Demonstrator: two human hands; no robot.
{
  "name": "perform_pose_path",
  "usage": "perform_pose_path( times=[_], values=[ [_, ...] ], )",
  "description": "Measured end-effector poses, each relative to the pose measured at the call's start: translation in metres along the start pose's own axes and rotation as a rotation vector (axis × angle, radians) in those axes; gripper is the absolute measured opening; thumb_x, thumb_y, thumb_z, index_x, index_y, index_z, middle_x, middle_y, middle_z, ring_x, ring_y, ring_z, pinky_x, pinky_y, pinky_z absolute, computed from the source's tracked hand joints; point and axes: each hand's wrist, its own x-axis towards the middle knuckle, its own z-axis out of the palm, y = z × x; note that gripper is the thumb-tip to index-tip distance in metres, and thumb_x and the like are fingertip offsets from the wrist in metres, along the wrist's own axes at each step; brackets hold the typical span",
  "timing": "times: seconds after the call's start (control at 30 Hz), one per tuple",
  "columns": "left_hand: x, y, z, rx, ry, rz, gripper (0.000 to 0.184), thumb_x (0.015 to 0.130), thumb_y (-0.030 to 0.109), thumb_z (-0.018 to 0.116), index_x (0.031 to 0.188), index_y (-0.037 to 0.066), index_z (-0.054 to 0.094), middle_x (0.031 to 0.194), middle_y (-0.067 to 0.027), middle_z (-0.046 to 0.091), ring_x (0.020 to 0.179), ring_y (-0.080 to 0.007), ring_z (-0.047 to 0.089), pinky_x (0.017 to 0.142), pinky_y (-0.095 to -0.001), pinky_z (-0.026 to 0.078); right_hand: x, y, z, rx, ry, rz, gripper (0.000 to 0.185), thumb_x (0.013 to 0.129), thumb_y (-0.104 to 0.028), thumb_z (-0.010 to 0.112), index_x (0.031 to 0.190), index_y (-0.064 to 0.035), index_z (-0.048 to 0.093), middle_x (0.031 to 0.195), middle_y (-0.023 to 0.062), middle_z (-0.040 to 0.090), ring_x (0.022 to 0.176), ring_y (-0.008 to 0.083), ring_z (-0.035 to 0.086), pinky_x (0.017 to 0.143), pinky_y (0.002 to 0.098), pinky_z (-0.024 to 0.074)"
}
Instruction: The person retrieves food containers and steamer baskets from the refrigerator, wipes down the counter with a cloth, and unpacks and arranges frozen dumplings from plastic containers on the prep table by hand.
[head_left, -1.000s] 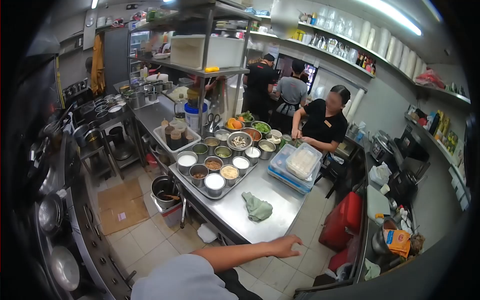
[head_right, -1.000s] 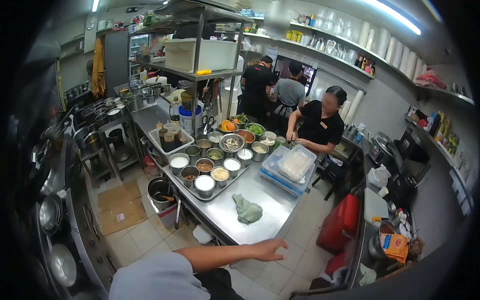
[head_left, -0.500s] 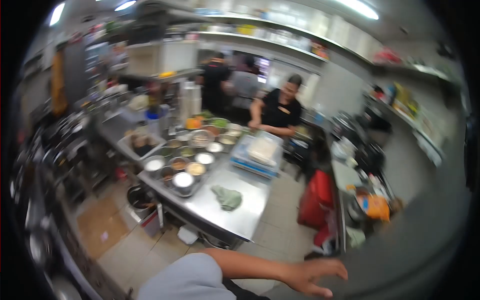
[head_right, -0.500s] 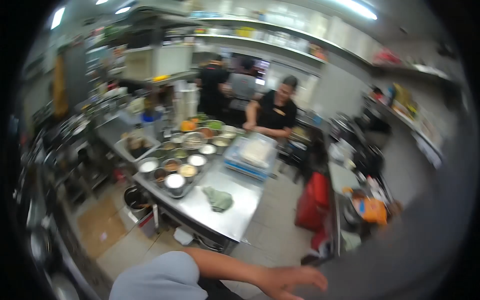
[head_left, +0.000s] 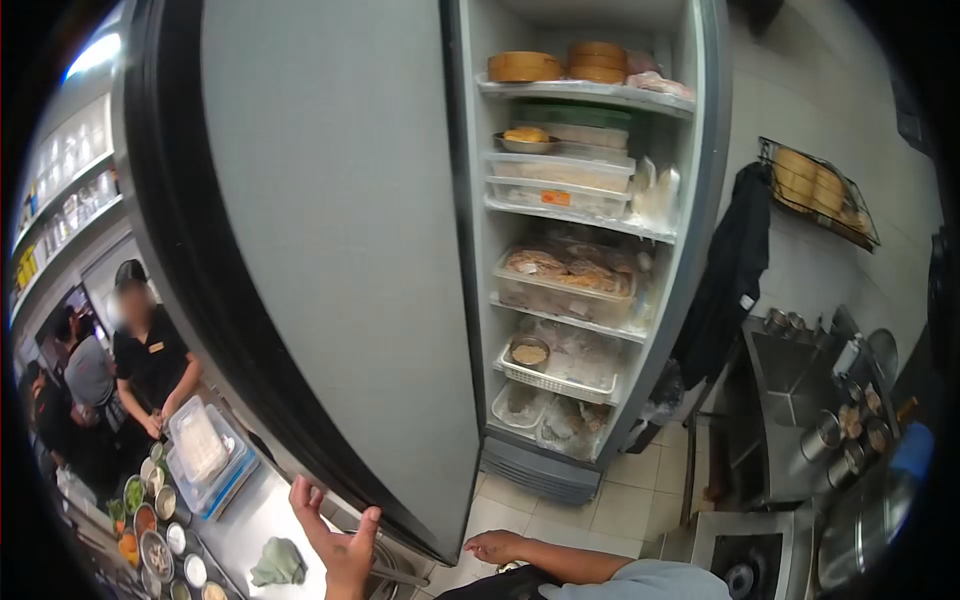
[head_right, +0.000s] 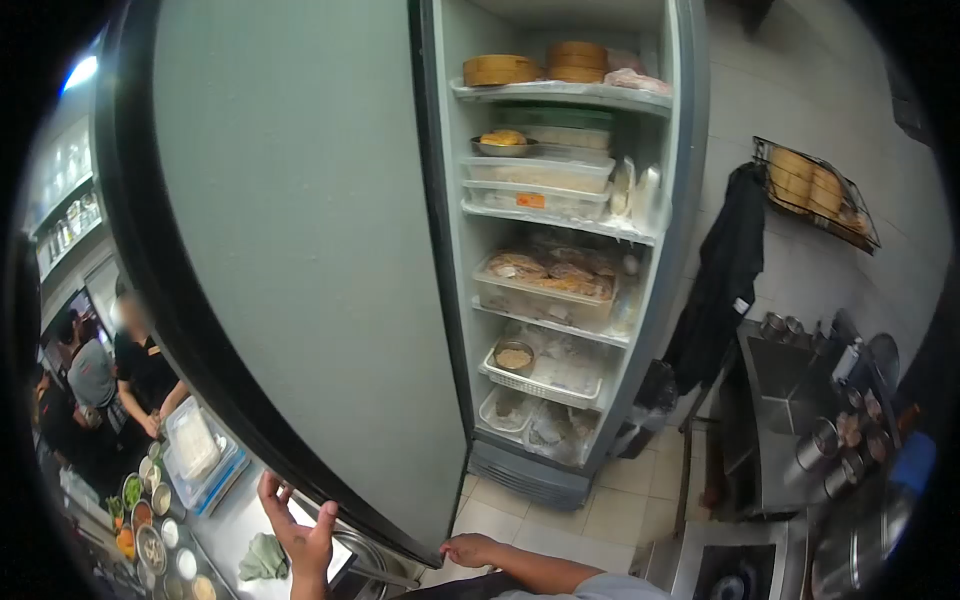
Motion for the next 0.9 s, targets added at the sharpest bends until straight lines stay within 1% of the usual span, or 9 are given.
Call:
perform_pose_path(
  times=[0.1, 0.17, 0.2, 0.43, 0.47, 0.6, 0.7, 0.73, 0.9],
  values=[
    [0.009, -0.018, -0.007, -0.031, 0.037, 0.004, 0.098, 0.072, 0.034, 0.083, 0.145, -0.001, 0.028, 0.14, -0.0165, 0.035, 0.13, -0.0289, 0.038, 0.106, -0.0443, 0.034, -0.001, 0.003, -0.007, -0.098, 0.049, 0.147, 0.039, 0.091, -0.023, 0.046, 0.125, -0.006, 0.056, 0.112, 0.0184, 0.065, 0.105, 0.0366, 0.061, 0.089, 0.0459, 0.0482],
    [0.018, -0.02, -0.014, 0.072, 0.012, 0.083, 0.096, 0.073, 0.031, 0.082, 0.145, -0.001, 0.027, 0.14, -0.0167, 0.035, 0.13, -0.0294, 0.038, 0.105, -0.0448, 0.035, -0.011, -0.01, -0.02, -0.102, 0.096, 0.224, 0.039, 0.091, -0.022, 0.047, 0.125, -0.0066, 0.056, 0.116, 0.0175, 0.064, 0.108, 0.0357, 0.061, 0.091, 0.0464, 0.0477],
    [0.023, -0.026, -0.015, 0.078, 0.032, 0.067, 0.093, 0.074, 0.026, 0.082, 0.145, 0.0, 0.028, 0.14, -0.0173, 0.036, 0.13, -0.0305, 0.038, 0.105, -0.0451, 0.034, -0.01, -0.004, -0.018, -0.081, 0.103, 0.28, 0.04, 0.089, -0.021, 0.049, 0.126, -0.0078, 0.058, 0.115, 0.019, 0.065, 0.111, 0.0373, 0.059, 0.095, 0.0474, 0.0463],
    [0.057, -0.065, -0.034, 0.156, 0.145, 0.017, 0.077, 0.081, 0.02, 0.076, 0.144, 0.005, 0.035, 0.141, -0.0143, 0.039, 0.13, -0.0299, 0.041, 0.108, -0.0447, 0.029, -0.046, -0.023, -0.021, -0.05, 0.211, 0.438, 0.04, 0.089, -0.022, 0.05, 0.126, -0.0079, 0.057, 0.115, 0.0181, 0.065, 0.11, 0.0356, 0.06, 0.095, 0.045, 0.0467],
    [0.062, -0.07, -0.035, 0.143, 0.168, 0.04, 0.073, 0.081, 0.014, 0.075, 0.143, 0.002, 0.037, 0.141, -0.0158, 0.039, 0.133, -0.0318, 0.037, 0.109, -0.0445, 0.028, -0.054, -0.023, -0.022, -0.05, 0.214, 0.448, 0.04, 0.089, -0.022, 0.05, 0.126, -0.0079, 0.057, 0.115, 0.0181, 0.065, 0.11, 0.0356, 0.06, 0.095, 0.045, 0.0467],
    [0.078, -0.096, -0.039, 0.228, 0.251, 0.068, 0.067, 0.083, 0.013, 0.073, 0.139, -0.001, 0.04, 0.139, -0.0167, 0.042, 0.133, -0.0321, 0.038, 0.11, -0.0462, 0.027, -0.097, -0.024, -0.04, -0.049, 0.416, 0.518, 0.039, 0.089, -0.025, 0.053, 0.124, -0.0067, 0.059, 0.116, 0.0168, 0.066, 0.11, 0.0345, 0.06, 0.095, 0.0424, 0.047],
    [0.093, -0.107, -0.035, 0.228, 0.335, 0.086, 0.056, 0.086, 0.007, 0.067, 0.135, -0.003, 0.043, 0.137, -0.0168, 0.045, 0.131, -0.0314, 0.04, 0.111, -0.0445, 0.027, -0.133, -0.026, -0.063, -0.088, 0.574, 0.59, 0.038, 0.089, -0.026, 0.056, 0.121, -0.0061, 0.061, 0.115, 0.0163, 0.066, 0.109, 0.0338, 0.061, 0.095, 0.0413, 0.0475],
    [0.098, -0.109, -0.035, 0.334, 0.354, 0.108, 0.053, 0.087, 0.005, 0.065, 0.134, -0.003, 0.044, 0.136, -0.0162, 0.046, 0.13, -0.0311, 0.041, 0.111, -0.0438, 0.028, -0.144, -0.025, -0.073, -0.121, 0.659, 0.618, 0.037, 0.088, -0.026, 0.057, 0.119, -0.0059, 0.062, 0.115, 0.0162, 0.066, 0.109, 0.0334, 0.061, 0.095, 0.0408, 0.0478],
    [0.114, -0.119, -0.019, 0.289, 0.452, 0.047, 0.047, 0.09, 0.01, 0.06, 0.133, -0.002, 0.046, 0.133, -0.0153, 0.05, 0.13, -0.0317, 0.042, 0.111, -0.0453, 0.027, -0.181, -0.032, -0.139, -0.154, 0.832, 0.731, 0.034, 0.088, -0.025, 0.058, 0.115, -0.0053, 0.065, 0.112, 0.0157, 0.067, 0.107, 0.0326, 0.063, 0.094, 0.0408, 0.0485]
  ],
)
